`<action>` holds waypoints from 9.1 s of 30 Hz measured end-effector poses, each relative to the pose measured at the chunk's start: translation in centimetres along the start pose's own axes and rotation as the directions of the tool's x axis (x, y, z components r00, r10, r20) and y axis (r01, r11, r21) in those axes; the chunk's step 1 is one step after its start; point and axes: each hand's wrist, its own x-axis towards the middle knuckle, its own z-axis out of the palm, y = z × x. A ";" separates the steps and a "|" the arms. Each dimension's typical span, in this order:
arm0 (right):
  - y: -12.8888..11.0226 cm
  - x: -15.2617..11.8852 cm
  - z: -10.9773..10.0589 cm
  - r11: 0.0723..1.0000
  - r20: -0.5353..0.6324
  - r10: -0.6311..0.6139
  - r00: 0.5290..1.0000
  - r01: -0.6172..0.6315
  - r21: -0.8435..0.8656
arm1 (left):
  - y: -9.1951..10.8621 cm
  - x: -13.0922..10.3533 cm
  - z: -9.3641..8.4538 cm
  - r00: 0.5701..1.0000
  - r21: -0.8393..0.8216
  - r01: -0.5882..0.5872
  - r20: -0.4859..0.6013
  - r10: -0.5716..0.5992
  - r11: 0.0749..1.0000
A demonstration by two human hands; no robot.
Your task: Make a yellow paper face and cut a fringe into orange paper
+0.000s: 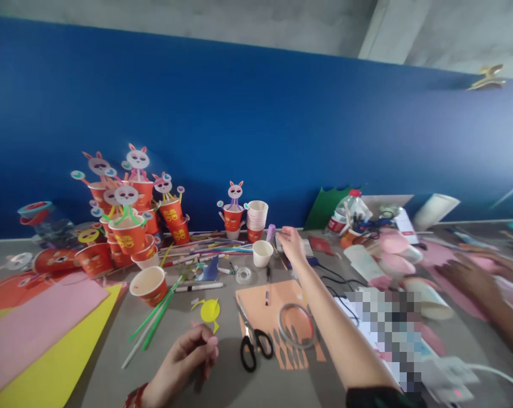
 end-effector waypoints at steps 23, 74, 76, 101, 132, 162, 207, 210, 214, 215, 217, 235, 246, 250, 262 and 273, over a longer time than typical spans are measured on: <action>-3.1 -10.6 -1.1 0.999 0.548 0.001 0.837 -0.025 0.037 | 0.5 -0.1 0.3 1.000 0.053 -0.012 -0.022 0.013 0.999; -3.9 -9.8 -2.5 0.936 0.673 0.219 0.706 0.042 -0.349 | 1.3 -0.5 0.6 1.000 0.079 -0.017 -0.017 0.018 0.997; -4.1 -10.0 -2.5 0.954 0.669 0.205 0.714 0.005 -0.299 | 1.2 -0.4 0.6 1.000 0.078 -0.018 -0.009 0.019 0.997; -8.5 -16.9 -0.1 0.986 0.816 -0.135 0.562 0.161 0.052 | 1.5 0.1 -0.1 0.995 0.012 -0.076 -0.058 0.077 0.997; -6.8 -20.0 2.8 0.986 0.815 -0.042 0.579 -0.106 0.126 | 3.7 0.0 -1.7 0.898 0.866 -0.262 0.056 0.437 0.427; -6.0 -20.7 2.6 0.958 0.693 -0.160 0.703 -0.057 0.280 | 3.9 -1.9 -1.2 0.746 0.734 -0.560 0.245 0.619 0.385; -6.7 -20.6 2.2 0.964 0.677 -0.143 0.722 -0.054 0.262 | 3.6 -1.9 -1.4 0.767 0.744 -0.540 0.241 0.595 0.394; -6.9 -20.5 2.2 0.966 0.666 -0.140 0.733 -0.048 0.256 | 3.4 -1.9 -1.4 0.769 0.723 -0.557 0.263 0.582 0.409; -6.9 -20.5 2.3 0.962 0.667 -0.164 0.727 -0.032 0.272 | 3.3 -1.7 -1.5 0.759 0.717 -0.567 0.265 0.594 0.405; -6.9 -20.5 2.3 0.961 0.663 -0.168 0.729 -0.027 0.274 | 3.3 -1.7 -1.5 0.757 0.717 -0.566 0.256 0.601 0.407; -6.8 -20.5 2.3 0.963 0.655 -0.166 0.737 -0.024 0.270 | 3.3 -1.7 -1.6 0.759 0.714 -0.562 0.245 0.604 0.417; -6.7 -20.5 2.3 0.963 0.658 -0.176 0.733 -0.011 0.270 | 3.4 -1.6 -1.5 0.769 0.666 -0.569 0.225 0.598 0.482; -5.1 -19.2 2.3 0.932 0.579 -0.089 0.811 -0.137 0.335 | 3.5 0.7 -2.1 0.859 0.928 -0.290 0.145 0.491 0.233; -4.6 -18.8 2.4 0.933 0.541 -0.079 0.837 -0.129 0.336 | 4.6 1.2 -2.7 0.875 0.970 -0.222 0.153 0.460 0.098; -4.1 -18.3 2.8 0.950 0.518 -0.121 0.847 -0.053 0.309 | 6.1 5.6 -3.8 0.984 0.982 0.049 -0.016 0.178 -0.182; -4.6 -18.3 2.3 0.927 0.504 -0.112 0.857 -0.092 0.362 | 8.1 5.5 -3.6 0.964 0.989 -0.076 0.040 0.264 0.126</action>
